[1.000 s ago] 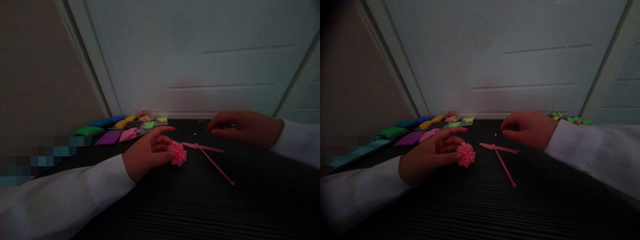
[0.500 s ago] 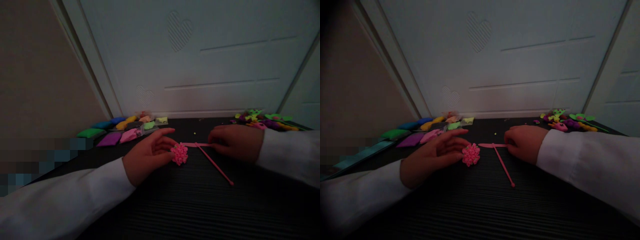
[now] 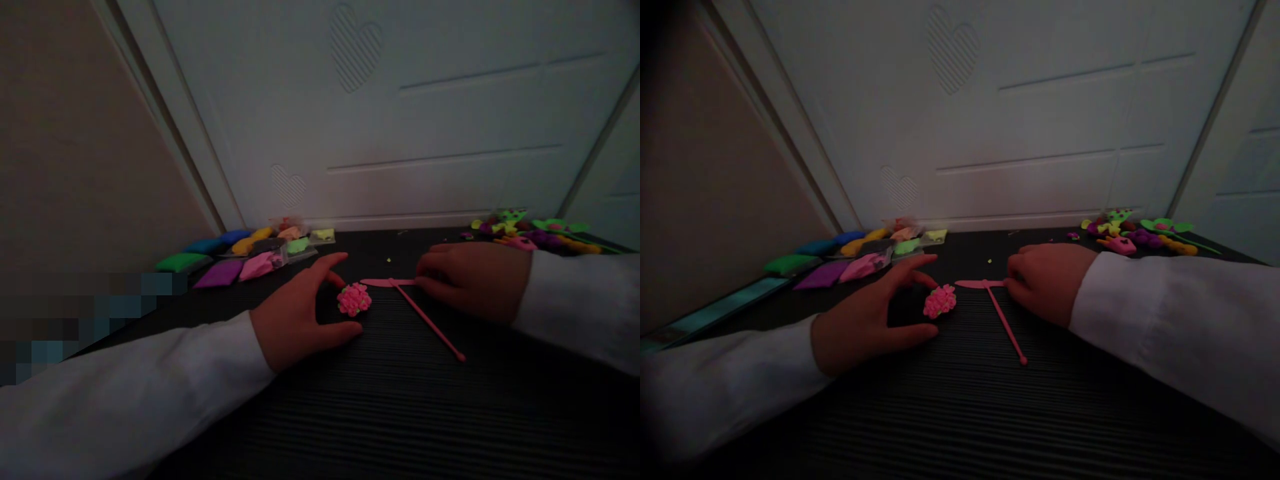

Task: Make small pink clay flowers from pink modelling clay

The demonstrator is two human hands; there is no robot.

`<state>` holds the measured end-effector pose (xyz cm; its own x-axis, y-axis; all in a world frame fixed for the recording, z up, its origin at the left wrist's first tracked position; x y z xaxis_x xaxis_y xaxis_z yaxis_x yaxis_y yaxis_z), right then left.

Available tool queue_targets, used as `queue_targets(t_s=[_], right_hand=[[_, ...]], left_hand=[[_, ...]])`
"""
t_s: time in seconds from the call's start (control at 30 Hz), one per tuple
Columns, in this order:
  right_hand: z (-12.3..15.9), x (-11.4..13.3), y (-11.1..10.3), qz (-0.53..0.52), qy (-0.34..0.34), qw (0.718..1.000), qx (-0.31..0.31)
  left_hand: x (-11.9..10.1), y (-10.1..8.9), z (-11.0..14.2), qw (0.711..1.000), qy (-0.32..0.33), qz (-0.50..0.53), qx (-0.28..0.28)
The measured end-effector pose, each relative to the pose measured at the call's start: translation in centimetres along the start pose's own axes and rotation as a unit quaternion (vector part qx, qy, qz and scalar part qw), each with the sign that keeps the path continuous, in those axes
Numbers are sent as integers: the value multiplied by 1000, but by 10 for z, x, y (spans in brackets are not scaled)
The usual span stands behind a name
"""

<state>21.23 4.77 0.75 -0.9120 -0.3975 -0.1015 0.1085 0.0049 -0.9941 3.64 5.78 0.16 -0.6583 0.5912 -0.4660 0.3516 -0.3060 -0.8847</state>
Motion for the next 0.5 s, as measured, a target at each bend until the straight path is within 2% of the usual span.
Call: queue_targets(t_s=[0.17,0.3,0.5], right_hand=[[8,17,-9,-33,2,998,-62],[13,31,-5,-11,-28,999,-39],[4,16,2,19,-22,999,-41]], left_hand=[[3,-1,-2,1000,-6,-15,20],[2,-2,-3,999,17,-20,29],[-8,-3,0,996,77,-48,-6]])
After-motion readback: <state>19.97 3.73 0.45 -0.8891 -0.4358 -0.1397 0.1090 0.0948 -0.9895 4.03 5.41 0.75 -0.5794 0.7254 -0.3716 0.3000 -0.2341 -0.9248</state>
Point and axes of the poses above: each hand's wrist, its own z-axis away from the middle knuckle, its own y-axis out of the palm, x = y × z, the point moved 6 cm from there along -z, towards the middle knuckle, and after that the axes turned 14 degrees about x, right-handed, at the moved point
